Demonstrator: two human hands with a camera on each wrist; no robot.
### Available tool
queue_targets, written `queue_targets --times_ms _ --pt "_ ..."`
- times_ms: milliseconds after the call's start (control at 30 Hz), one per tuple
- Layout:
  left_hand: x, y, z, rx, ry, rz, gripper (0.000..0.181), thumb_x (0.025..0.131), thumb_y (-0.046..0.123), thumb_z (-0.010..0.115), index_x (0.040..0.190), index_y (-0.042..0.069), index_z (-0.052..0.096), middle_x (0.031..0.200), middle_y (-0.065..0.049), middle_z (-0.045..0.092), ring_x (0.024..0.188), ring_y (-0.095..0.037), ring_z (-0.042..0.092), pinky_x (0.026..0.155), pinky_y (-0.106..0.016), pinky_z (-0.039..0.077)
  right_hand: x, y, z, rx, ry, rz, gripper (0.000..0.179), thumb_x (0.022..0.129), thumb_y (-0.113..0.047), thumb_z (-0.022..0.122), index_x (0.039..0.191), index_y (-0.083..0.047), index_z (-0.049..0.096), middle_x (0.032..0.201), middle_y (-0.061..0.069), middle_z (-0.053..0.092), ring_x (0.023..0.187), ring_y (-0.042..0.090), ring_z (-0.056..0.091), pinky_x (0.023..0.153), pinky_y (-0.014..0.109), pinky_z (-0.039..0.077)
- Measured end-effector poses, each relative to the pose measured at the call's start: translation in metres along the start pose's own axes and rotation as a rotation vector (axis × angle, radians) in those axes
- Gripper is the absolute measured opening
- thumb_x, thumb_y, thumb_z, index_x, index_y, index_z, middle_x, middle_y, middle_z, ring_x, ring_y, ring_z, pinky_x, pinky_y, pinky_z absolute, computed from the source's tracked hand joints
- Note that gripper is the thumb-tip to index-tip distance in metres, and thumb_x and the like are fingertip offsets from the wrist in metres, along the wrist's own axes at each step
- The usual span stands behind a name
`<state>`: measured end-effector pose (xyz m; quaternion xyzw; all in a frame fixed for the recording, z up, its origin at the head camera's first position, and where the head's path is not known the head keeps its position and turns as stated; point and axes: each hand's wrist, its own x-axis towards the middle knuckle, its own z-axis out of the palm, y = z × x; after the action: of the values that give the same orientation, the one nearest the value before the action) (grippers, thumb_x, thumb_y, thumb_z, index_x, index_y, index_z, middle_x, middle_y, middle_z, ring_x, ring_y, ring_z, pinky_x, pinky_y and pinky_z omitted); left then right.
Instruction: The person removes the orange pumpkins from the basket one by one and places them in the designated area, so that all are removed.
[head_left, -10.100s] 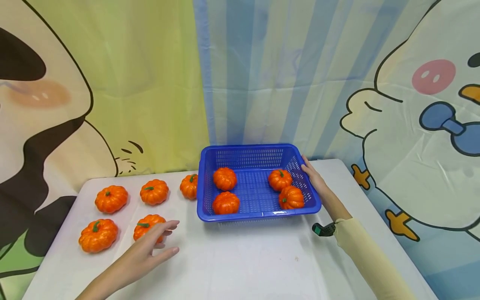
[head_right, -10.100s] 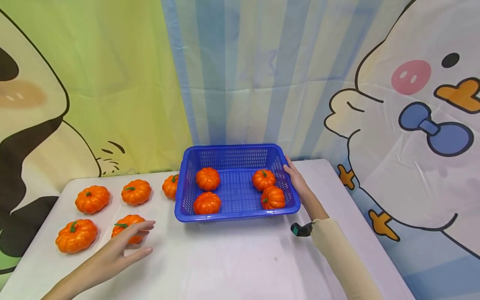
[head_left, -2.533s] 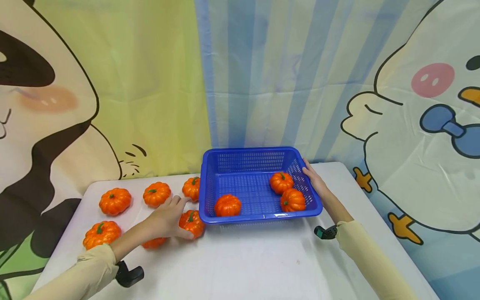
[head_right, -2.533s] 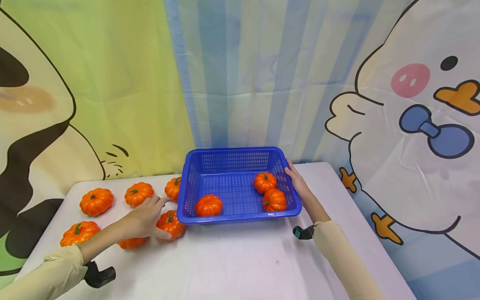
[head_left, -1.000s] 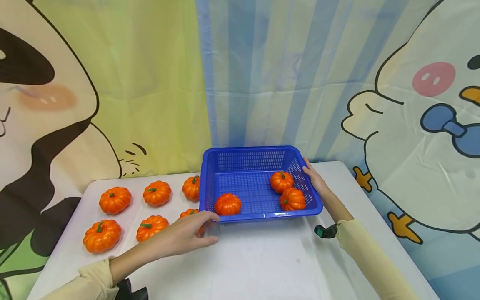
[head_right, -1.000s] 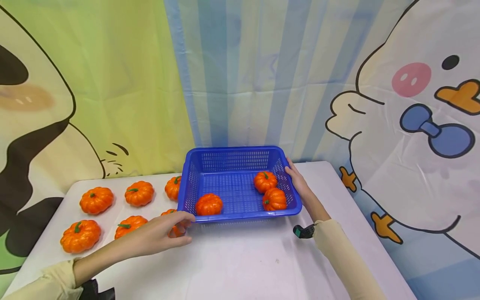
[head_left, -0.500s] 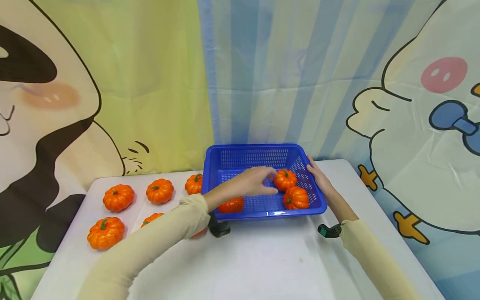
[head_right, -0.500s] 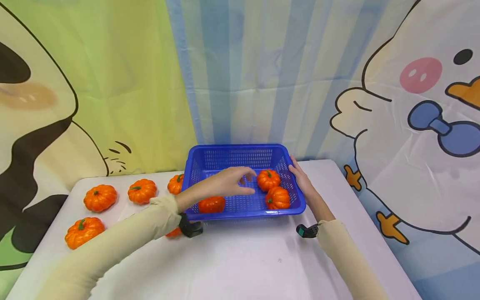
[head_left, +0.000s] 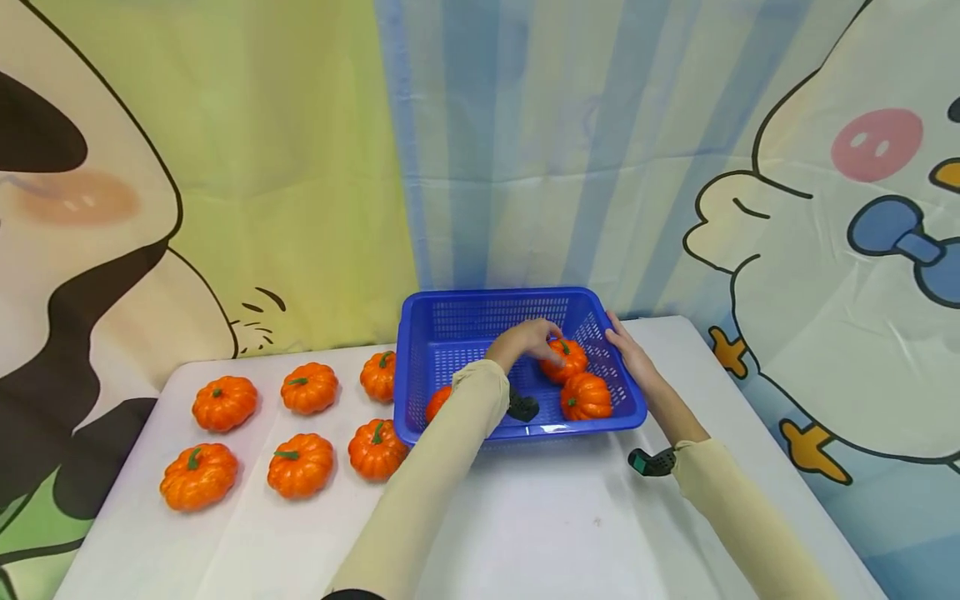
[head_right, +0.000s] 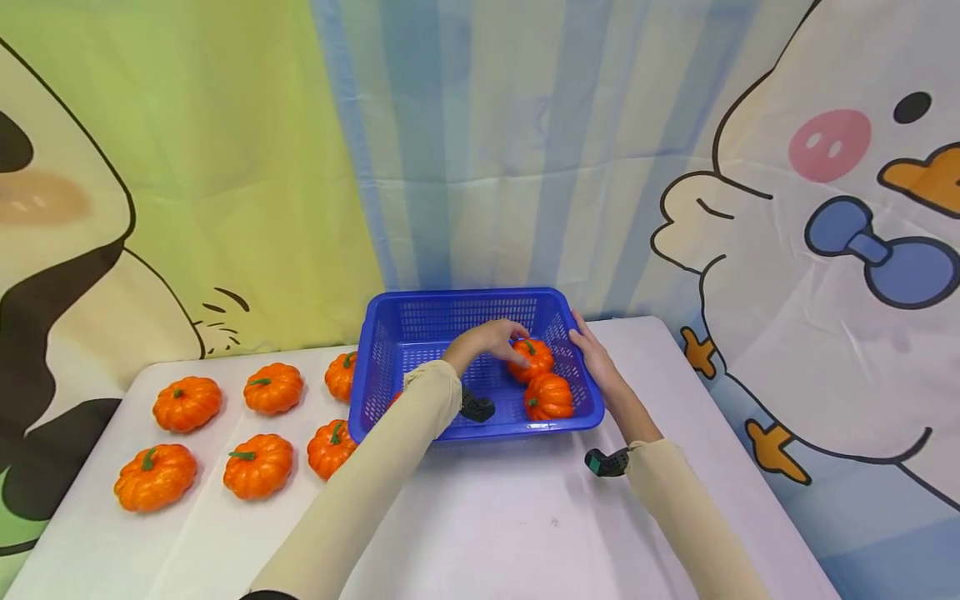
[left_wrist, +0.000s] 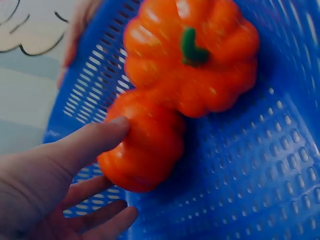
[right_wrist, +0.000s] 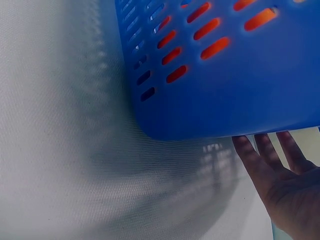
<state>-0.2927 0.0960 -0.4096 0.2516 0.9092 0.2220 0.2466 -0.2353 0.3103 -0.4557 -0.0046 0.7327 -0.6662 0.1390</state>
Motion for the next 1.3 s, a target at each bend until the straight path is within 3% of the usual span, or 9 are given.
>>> queue_targets --times_ms 200,367,600,800,900,1033,1167,1300 --pt "0.001 -0.013 0.007 -0.076 -0.035 0.039 0.069 0.083 0.037 0.074 0.144 0.019 0.046 0.144 -0.01 0.05 0.131 -0.027 0.048 0.113 -0.04 0.039 0.002 -0.001 0.004 0.01 -0.006 -0.012 0.059 0.106 -0.039 0.024 0.155 -0.031 -0.01 0.165 0.004 -0.007 0.152 0.034 0.007 0.123 0.05 0.009" --pt "0.001 -0.016 0.011 -0.073 -0.046 0.033 0.077 0.081 0.04 0.075 0.147 0.021 0.041 0.144 -0.009 0.049 0.129 -0.027 0.048 0.112 -0.043 0.04 0.002 -0.005 0.009 0.025 -0.011 -0.002 0.059 0.107 -0.037 0.024 0.154 -0.032 -0.01 0.165 0.003 -0.008 0.152 0.033 0.006 0.123 0.049 0.008" --pt "0.002 -0.018 0.007 -0.038 0.015 0.03 0.076 0.078 0.04 0.078 0.143 0.018 0.046 0.142 -0.009 0.052 0.129 -0.026 0.05 0.111 -0.04 0.041 0.005 0.0 0.011 0.01 -0.006 0.003 0.058 0.106 -0.041 0.024 0.154 -0.035 -0.009 0.165 0.002 -0.007 0.152 0.032 0.009 0.123 0.049 0.01" --pt "-0.011 -0.02 -0.012 -0.017 0.083 0.068 0.074 0.079 0.039 0.078 0.143 0.016 0.047 0.141 -0.01 0.053 0.127 -0.026 0.052 0.107 -0.038 0.045 0.007 0.0 0.013 0.017 -0.015 0.004 0.058 0.106 -0.041 0.024 0.154 -0.036 -0.009 0.165 0.004 -0.005 0.15 0.036 0.013 0.122 0.051 0.015" --pt "-0.029 -0.018 -0.026 -0.018 0.129 0.131 0.074 0.078 0.04 0.078 0.141 0.014 0.048 0.137 -0.01 0.056 0.122 -0.026 0.055 0.103 -0.037 0.048 0.007 -0.002 0.012 0.006 -0.015 0.0 0.058 0.106 -0.042 0.024 0.154 -0.037 -0.009 0.165 0.003 -0.005 0.151 0.035 0.012 0.122 0.051 0.014" --pt "-0.069 -0.015 -0.046 -0.003 0.177 0.239 0.074 0.078 0.045 0.077 0.14 0.017 0.049 0.132 -0.007 0.059 0.114 -0.022 0.058 0.093 -0.032 0.053 0.004 -0.005 0.008 0.005 -0.003 -0.004 0.058 0.106 -0.041 0.023 0.154 -0.036 -0.009 0.165 0.003 -0.005 0.151 0.036 0.012 0.122 0.052 0.013" --pt "-0.123 -0.022 -0.061 -0.027 0.241 0.288 0.071 0.076 0.049 0.077 0.137 0.022 0.051 0.125 -0.002 0.061 0.107 -0.018 0.059 0.085 -0.029 0.056 0.002 -0.005 0.005 0.011 0.001 -0.013 0.059 0.106 -0.042 0.023 0.154 -0.035 -0.009 0.165 0.005 -0.005 0.15 0.037 0.013 0.122 0.052 0.014" --pt "-0.179 -0.046 -0.06 -0.101 0.296 0.292 0.068 0.077 0.048 0.077 0.135 0.024 0.052 0.124 0.001 0.061 0.106 -0.017 0.059 0.082 -0.029 0.057 -0.002 0.0 0.004 -0.01 0.001 -0.011 0.06 0.105 -0.044 0.025 0.154 -0.034 -0.008 0.165 0.006 -0.005 0.15 0.038 0.013 0.121 0.053 0.016"
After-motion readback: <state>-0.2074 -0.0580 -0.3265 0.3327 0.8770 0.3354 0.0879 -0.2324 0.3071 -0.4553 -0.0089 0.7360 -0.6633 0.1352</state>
